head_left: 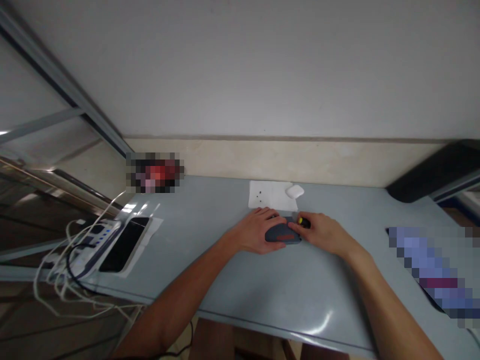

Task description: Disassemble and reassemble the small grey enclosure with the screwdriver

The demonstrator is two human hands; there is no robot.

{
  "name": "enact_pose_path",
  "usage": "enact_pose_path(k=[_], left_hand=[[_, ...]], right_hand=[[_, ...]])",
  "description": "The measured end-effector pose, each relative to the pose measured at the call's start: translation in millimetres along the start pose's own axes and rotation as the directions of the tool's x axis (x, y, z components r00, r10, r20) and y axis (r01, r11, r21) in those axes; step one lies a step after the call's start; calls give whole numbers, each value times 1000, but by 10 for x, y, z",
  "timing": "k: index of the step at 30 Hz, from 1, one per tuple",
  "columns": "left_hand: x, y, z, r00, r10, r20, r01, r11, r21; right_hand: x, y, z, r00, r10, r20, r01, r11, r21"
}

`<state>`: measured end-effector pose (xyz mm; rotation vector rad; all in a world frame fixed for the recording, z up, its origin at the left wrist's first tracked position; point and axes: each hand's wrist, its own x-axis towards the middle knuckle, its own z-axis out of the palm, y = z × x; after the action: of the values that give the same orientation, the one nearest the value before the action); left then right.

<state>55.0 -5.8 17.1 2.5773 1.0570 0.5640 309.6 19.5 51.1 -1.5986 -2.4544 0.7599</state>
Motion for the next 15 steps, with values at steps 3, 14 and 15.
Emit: enact_pose_path(k=[3,14,15], left_hand=[[4,14,4,1000,-5,-10,5,1000,0],[-4,-4,27,1000,7,-24,-8,1000,-28],[-3,-9,27,1000,8,-25,-9,999,-31]], right_hand=[[11,41,5,998,-53,34,48,990,130],[48,114,74,992,-121,19,111,952,286],[57,124,82,993,-115,20,105,951,292]])
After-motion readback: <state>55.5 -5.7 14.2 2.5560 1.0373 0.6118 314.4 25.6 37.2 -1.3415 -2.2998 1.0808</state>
